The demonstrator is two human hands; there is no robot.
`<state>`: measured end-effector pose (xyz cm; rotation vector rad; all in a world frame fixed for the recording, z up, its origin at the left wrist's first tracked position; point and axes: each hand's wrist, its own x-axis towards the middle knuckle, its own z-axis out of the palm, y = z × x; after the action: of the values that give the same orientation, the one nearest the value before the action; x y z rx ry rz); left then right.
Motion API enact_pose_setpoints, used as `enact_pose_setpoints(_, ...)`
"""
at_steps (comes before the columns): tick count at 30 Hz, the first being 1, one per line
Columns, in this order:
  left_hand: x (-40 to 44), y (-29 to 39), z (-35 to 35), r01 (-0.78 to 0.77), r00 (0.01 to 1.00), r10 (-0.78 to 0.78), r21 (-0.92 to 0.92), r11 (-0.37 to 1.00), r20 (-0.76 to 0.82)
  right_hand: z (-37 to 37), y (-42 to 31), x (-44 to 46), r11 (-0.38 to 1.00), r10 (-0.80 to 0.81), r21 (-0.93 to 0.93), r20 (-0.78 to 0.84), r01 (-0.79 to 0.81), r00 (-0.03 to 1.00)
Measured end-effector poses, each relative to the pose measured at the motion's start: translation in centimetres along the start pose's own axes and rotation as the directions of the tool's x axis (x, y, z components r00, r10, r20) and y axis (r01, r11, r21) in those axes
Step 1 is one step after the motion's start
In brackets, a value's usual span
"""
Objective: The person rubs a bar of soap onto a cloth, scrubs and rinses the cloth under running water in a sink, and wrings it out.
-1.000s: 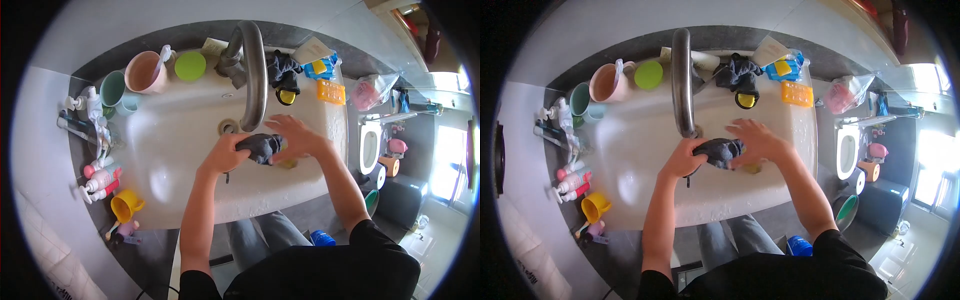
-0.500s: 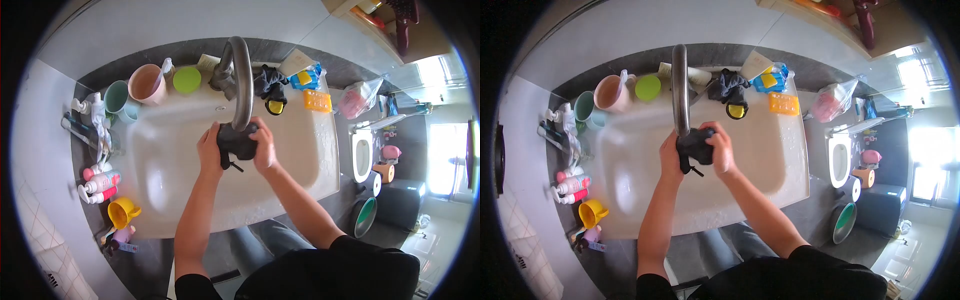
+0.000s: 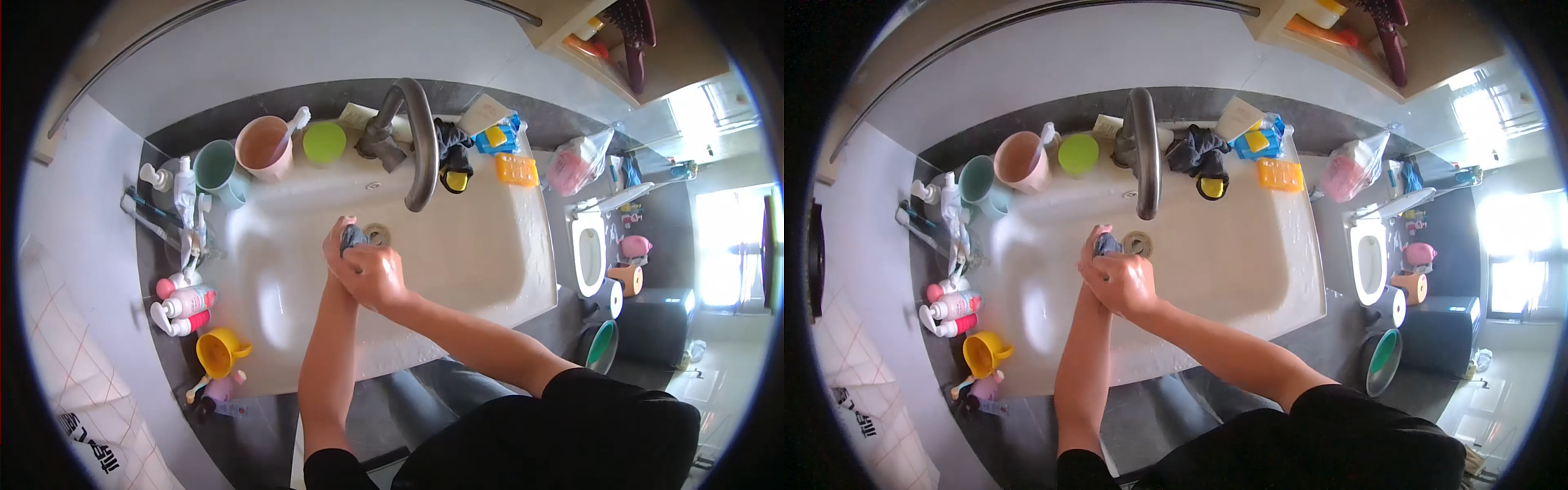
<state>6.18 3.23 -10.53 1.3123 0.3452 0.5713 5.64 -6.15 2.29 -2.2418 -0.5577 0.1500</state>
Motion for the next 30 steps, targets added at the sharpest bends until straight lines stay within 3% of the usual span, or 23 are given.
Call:
enact_pose_setpoints(1,-0.5,-0.9,-0.8,-0.410,0.912,0.368,0.361,0.837,0.182,0.8,1.7,0.2,1.000,0.002,-0.002,0.005,-0.002,1.000)
enact_pose_setpoints(2,-1.0,0.0,-0.1,-0.410,0.912,0.364,0.364,0.836,0.191,2.5,4.8,1.1,0.999,-0.003,0.045,-0.101,0.008,0.995)
enact_pose_setpoints(3,-0.9,1.4,1.8,0.212,0.976,-0.217,-0.137,0.968,-0.019,3.5,6.5,2.9,0.995,-0.013,0.091,-0.213,0.033,0.977)
enact_pose_setpoints(4,-0.5,2.7,3.3,0.624,0.666,-0.738,-0.624,0.470,0.111,1.9,5.7,5.2,0.919,0.393,0.097,-0.158,-0.382,0.906)
enact_pose_setpoints(6,-0.5,3.1,3.0,0.626,0.719,-0.684,-0.540,0.562,0.122,1.6,5.3,5.3,0.913,0.401,0.149,-0.164,-0.379,0.901)
enact_pose_setpoints(8,0.6,-1.2,0.3,0.486,0.874,-0.472,-0.190,0.853,0.116,1.9,2.4,2.1,0.963,0.268,0.033,-0.090,-0.266,0.959)
enact_pose_setpoints(9,1.2,-6.8,-2.7,0.507,0.858,-0.446,-0.290,0.812,0.253,2.8,1.7,0.3,0.996,-0.065,0.032,-0.278,0.077,0.958)
enact_pose_setpoints(10,0.7,-5.6,-2.4,0.516,0.854,-0.456,-0.287,0.807,0.251,2.8,1.9,0.3,0.997,-0.055,0.035,-0.273,0.068,0.960)
enact_pose_setpoints(12,-0.7,-1.2,-0.8,0.639,0.727,-0.668,-0.515,0.572,0.160,3.0,2.5,1.6,0.986,0.145,0.097,-0.124,-0.134,0.982)
enact_pose_setpoints(13,-0.9,5.6,2.4,0.488,0.813,-0.578,-0.614,0.621,0.062,2.8,2.9,3.9,0.953,0.290,0.128,-0.131,-0.274,0.948)
enact_pose_setpoints(16,0.1,4.6,2.8,0.559,0.751,-0.656,-0.599,0.574,0.073,2.9,2.7,6.2,0.886,0.459,0.160,-0.155,-0.436,0.875)
enact_pose_setpoints(17,0.0,-3.0,0.1,0.344,0.930,-0.344,0.020,0.939,0.128,2.8,2.1,4.3,0.967,0.251,0.082,-0.186,-0.240,0.950)
enact_pose_setpoints(18,0.4,-2.5,-0.7,0.336,0.935,-0.334,0.004,0.942,0.120,2.7,0.9,2.1,1.000,0.025,0.000,-0.195,-0.025,0.981)
enact_pose_setpoints(19,0.1,-1.3,-1.5,0.530,0.845,-0.400,-0.450,0.719,0.355,0.7,-2.1,0.9,0.997,0.071,0.010,-0.026,-0.071,0.997)
enact_pose_setpoints(20,-0.6,-0.4,-2.0,0.661,0.747,-0.320,-0.704,0.262,0.583,1.1,-1.1,1.0,0.997,0.076,0.009,-0.019,-0.076,0.997)
enact_pose_setpoints(21,-1.9,-3.1,-1.5,0.607,0.742,-0.562,-0.722,0.332,0.366,2.0,0.8,2.0,0.987,0.157,0.046,-0.067,-0.154,0.985)
enact_pose_setpoints(22,-0.4,1.1,0.6,0.620,0.732,-0.644,-0.610,0.493,0.222,2.5,1.7,3.7,0.971,0.232,0.089,-0.119,-0.222,0.965)
enact_pose_setpoints(23,-0.3,3.7,1.5,0.520,0.845,-0.478,-0.579,0.628,0.239,1.3,1.1,6.2,0.896,0.441,0.100,-0.075,-0.434,0.894)
enact_pose_setpoints(24,-0.3,4.9,2.1,0.391,0.920,-0.293,-0.555,0.734,0.261,1.1,0.9,7.1,0.906,0.421,0.094,-0.083,-0.413,0.903)
enact_pose_setpoints(25,-0.3,2.1,1.8,0.388,0.921,-0.285,-0.560,0.732,0.265,1.1,0.6,6.9,0.903,0.427,0.110,-0.109,-0.416,0.898)
enact_pose_setpoints(27,0.0,-7.0,-0.4,0.541,0.827,-0.412,-0.740,0.401,0.381,2.1,0.0,4.0,0.933,0.359,0.022,-0.103,-0.359,0.927)
enact_pose_setpoints(28,0.4,-8.1,-1.8,0.529,0.833,-0.412,-0.749,0.399,0.369,2.3,-0.1,2.8,0.936,0.352,0.015,-0.092,-0.353,0.931)
enact_pose_setpoints(30,0.0,-9.1,-4.9,0.688,0.725,-0.521,-0.521,0.505,0.451,2.7,0.0,0.4,0.997,0.030,0.080,-0.161,-0.018,0.986)
